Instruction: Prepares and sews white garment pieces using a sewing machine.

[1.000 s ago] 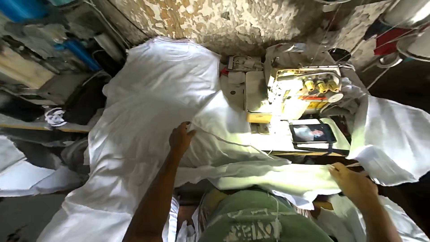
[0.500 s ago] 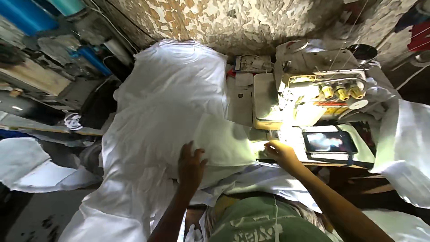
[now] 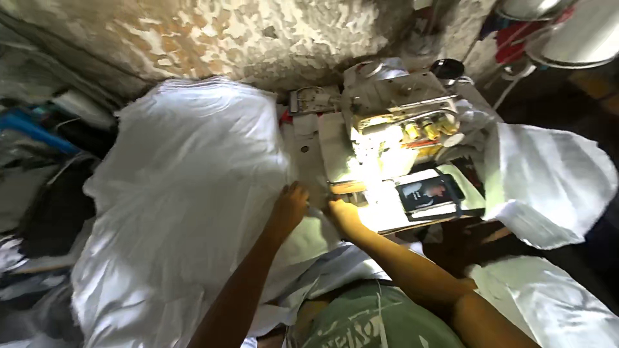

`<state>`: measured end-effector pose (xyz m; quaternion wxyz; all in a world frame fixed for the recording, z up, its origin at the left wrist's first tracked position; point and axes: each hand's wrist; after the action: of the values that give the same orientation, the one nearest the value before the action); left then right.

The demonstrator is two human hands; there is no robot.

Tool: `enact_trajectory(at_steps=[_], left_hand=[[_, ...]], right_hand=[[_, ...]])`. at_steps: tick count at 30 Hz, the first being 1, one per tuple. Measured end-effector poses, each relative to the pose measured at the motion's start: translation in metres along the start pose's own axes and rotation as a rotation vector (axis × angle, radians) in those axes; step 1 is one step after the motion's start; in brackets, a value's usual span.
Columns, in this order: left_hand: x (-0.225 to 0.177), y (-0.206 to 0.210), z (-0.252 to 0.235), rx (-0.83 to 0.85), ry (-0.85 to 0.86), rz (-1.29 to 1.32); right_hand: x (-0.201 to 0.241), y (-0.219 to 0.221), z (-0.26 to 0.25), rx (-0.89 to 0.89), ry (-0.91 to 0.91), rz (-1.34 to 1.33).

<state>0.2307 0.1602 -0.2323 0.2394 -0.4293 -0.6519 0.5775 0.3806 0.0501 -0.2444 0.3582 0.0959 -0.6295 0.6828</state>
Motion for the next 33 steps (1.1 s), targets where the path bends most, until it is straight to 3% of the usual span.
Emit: enact_trajectory(at_steps=[4, 7, 10, 13, 17, 21, 28, 33], left_hand=[[-0.003, -0.003, 0.040, 0.021, -0.111, 0.141], [0.009, 0.017, 0.061, -0.096, -0.110, 0.295], [0.016, 0.024, 0.066, -0.173, -0.124, 0.426], [0.017, 0.026, 0.070, -0.217, -0.176, 0.552], [0.015, 0.030, 0.071, -0.323, -0.038, 0.414], [-0.004, 0.011, 0.067, -0.419, 0.061, 0.309], [-0.038, -0.052, 0.042, -0.351, -0.057, 0.630], [-0.060, -0.091, 0.032, -0.533, 0.050, 0.467]], right_hand=[[0.001, 0.009, 0.000, -0.080, -0.059, -0.017], [0.008, 0.009, -0.003, -0.060, -0.028, -0.083], [0.009, 0.005, -0.003, -0.009, 0.086, -0.475], [0.013, 0.007, -0.003, 0.068, 0.329, -0.932], [0.025, 0.002, -0.004, 0.072, 0.555, -1.232], [0.028, -0.009, 0.001, 0.032, 0.616, -1.318], [0.028, -0.031, 0.026, -0.090, 0.273, -1.309], [0.042, -0.048, 0.055, -0.213, 0.002, -1.317]])
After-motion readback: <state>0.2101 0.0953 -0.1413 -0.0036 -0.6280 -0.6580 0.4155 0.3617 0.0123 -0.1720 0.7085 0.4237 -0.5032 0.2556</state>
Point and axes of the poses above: each hand's wrist, its own z-axis away from the middle knuckle, its own y-axis out of the palm, x = y × z, and after that the axes turned 11 degrees about -x, right-handed
